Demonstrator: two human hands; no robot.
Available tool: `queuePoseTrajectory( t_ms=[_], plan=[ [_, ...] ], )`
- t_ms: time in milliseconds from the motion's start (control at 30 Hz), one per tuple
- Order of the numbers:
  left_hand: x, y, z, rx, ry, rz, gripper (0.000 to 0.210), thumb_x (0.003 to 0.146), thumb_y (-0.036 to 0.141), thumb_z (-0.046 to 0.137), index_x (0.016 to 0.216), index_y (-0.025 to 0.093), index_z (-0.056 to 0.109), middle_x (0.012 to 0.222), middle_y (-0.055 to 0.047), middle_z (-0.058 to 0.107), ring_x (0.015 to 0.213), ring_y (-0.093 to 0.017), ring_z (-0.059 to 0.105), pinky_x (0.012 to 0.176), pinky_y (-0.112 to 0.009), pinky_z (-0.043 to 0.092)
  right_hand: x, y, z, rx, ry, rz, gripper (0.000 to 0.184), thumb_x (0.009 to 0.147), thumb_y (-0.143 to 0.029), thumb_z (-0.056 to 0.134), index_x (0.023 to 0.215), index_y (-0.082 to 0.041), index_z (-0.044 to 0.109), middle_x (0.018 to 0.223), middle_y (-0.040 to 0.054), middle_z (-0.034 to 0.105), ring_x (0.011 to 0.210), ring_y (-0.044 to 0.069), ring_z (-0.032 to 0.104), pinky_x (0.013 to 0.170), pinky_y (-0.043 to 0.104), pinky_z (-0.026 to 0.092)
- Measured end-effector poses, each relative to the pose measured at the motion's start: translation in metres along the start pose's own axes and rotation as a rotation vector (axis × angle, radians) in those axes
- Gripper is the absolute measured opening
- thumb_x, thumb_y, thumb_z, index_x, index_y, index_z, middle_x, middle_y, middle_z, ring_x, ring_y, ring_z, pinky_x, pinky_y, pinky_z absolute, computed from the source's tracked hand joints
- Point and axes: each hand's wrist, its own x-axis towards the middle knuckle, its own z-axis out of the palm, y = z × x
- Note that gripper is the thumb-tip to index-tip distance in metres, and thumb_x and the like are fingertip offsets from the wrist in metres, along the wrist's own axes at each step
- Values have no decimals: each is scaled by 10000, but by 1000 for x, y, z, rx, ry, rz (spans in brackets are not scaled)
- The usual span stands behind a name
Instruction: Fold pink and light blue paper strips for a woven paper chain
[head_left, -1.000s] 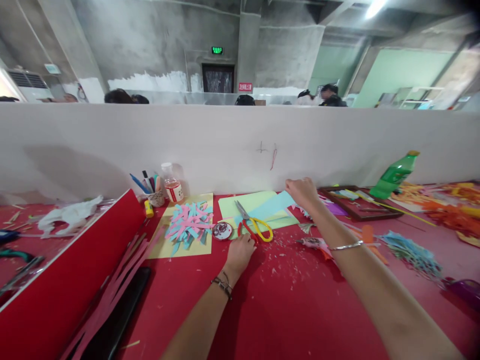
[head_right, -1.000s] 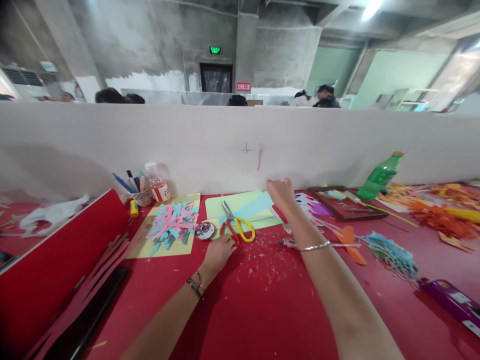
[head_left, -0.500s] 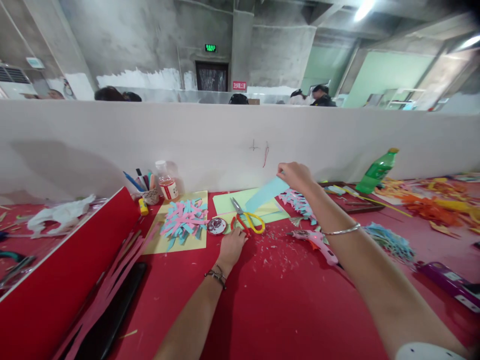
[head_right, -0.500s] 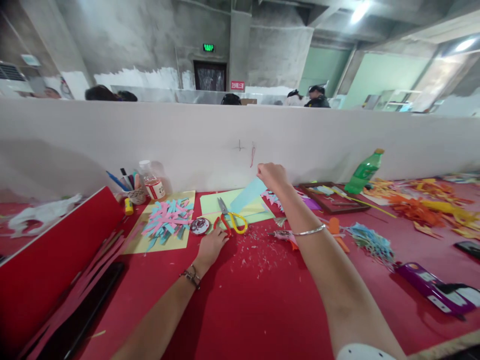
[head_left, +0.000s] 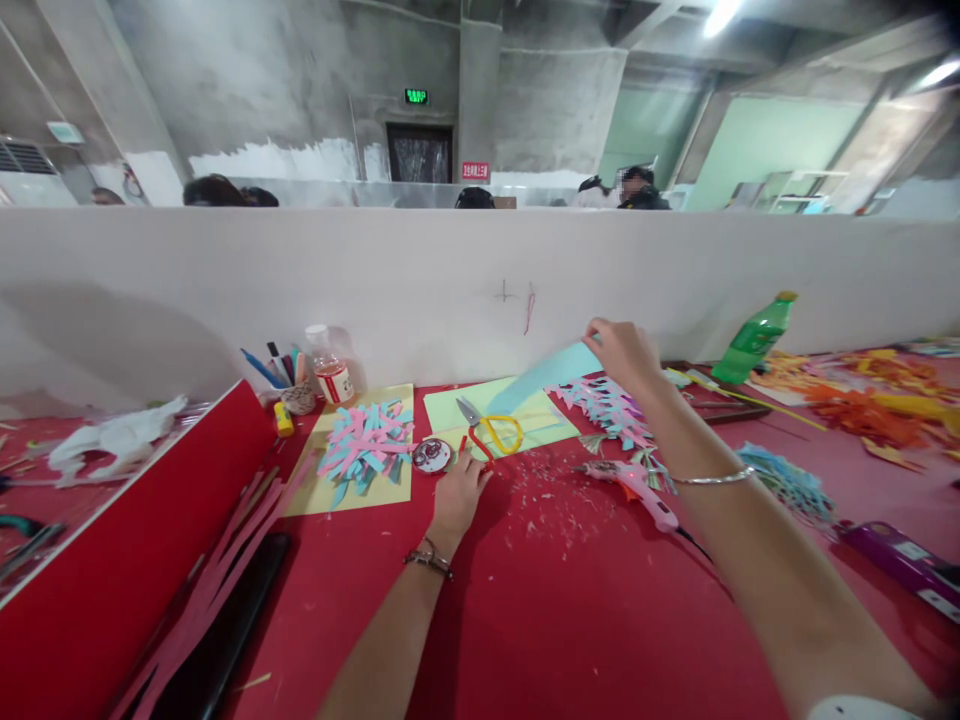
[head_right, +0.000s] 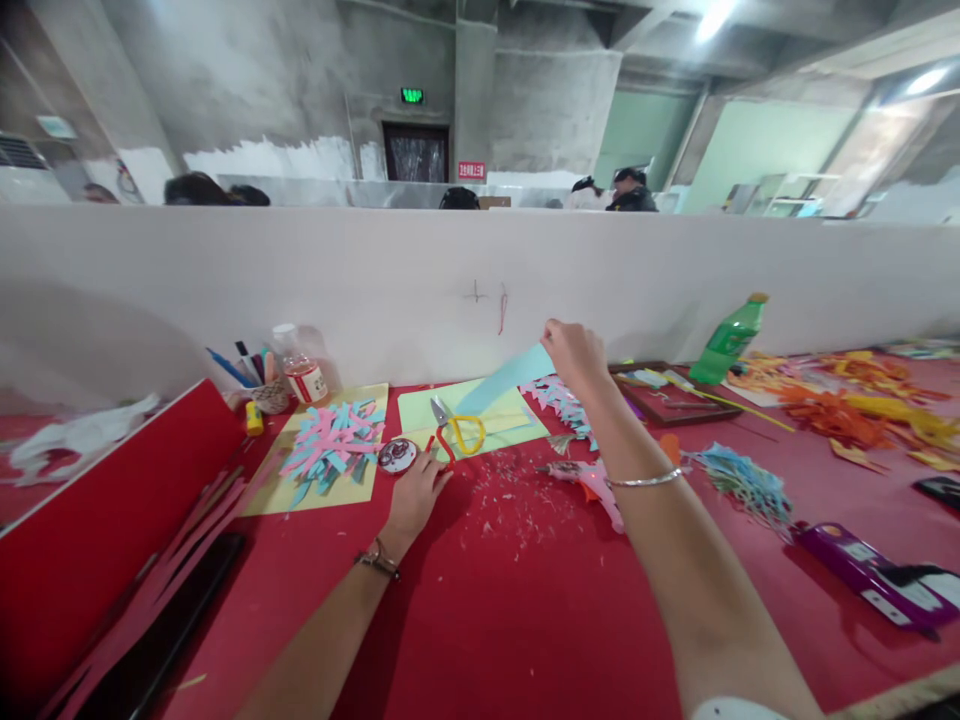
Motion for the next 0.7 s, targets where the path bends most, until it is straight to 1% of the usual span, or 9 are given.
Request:
queuePoseTrajectory(
  t_ms=[133,233,300,367,467,533,567,633,700],
  plan=[
    [1,1,2,7,-42,7,218,824,305,369,826,176,545,905,-52,543,729,-138,550,579,-204,422,-6,3,-35,-9,171,-4,249,804,-331,393,875,-164,563,680,76,600,616,183,540,527,251,319],
    [0,1,1,0,-50,5,164,790,280,433,784,172,556,896,-62,543,781,-167,546,665,-253,433,-16,4,-59,77,282,-44,234,791,-330,417,852,-161,567,675,64,599,602,163,526,538,246,328],
    [-2,2,-3,-2,-34,1,169,764,287,472,854,166,548,952,-80,530,914,-208,506,773,-310,409,-27,4,-74,179,321,-102,201,783,-312,436,831,-168,568,695,47,603,602,145,522,555,237,340],
    [-4,4,-11,-47,15,-9,313,747,317,492,1018,160,482,1053,-99,486,1031,-230,432,850,-351,368,-41,4,-86,281,365,-160,169,775,-299,450,798,-179,567,706,26,603,605,130,521,576,228,352],
    [-4,8,-31,-393,199,-71,568,722,358,519,1207,177,287,1178,-109,384,1103,-213,368,905,-346,330,-67,6,-94,426,426,-156,137,753,-297,481,741,-185,559,707,7,593,589,112,513,582,213,362],
    [-1,8,-48,-763,317,-156,686,703,373,544,1257,221,170,1253,-113,290,1136,-207,338,907,-337,331,-85,8,-90,505,385,-57,147,733,-323,499,716,-187,553,674,-1,580,499,99,467,500,209,344],
    [-1,6,-58,-946,342,-201,711,710,377,537,1269,253,115,1284,-110,245,1153,-208,322,892,-333,347,-94,10,-86,538,348,-5,158,725,-338,501,709,-190,553,647,-5,572,463,95,439,466,212,329],
    [-2,2,-74,-1265,314,-234,715,734,389,503,1274,306,42,1296,-96,245,1128,-197,365,840,-326,392,-111,11,-72,625,236,25,186,712,-372,497,696,-195,554,645,-5,566,453,102,432,444,220,322],
    [-9,-3,-84,-1465,228,-237,727,724,389,515,1275,322,46,1245,-82,345,1039,-180,454,788,-320,425,-127,8,-54,757,101,73,201,708,-386,482,695,-194,539,697,4,574,446,103,463,429,222,343]
  ],
)
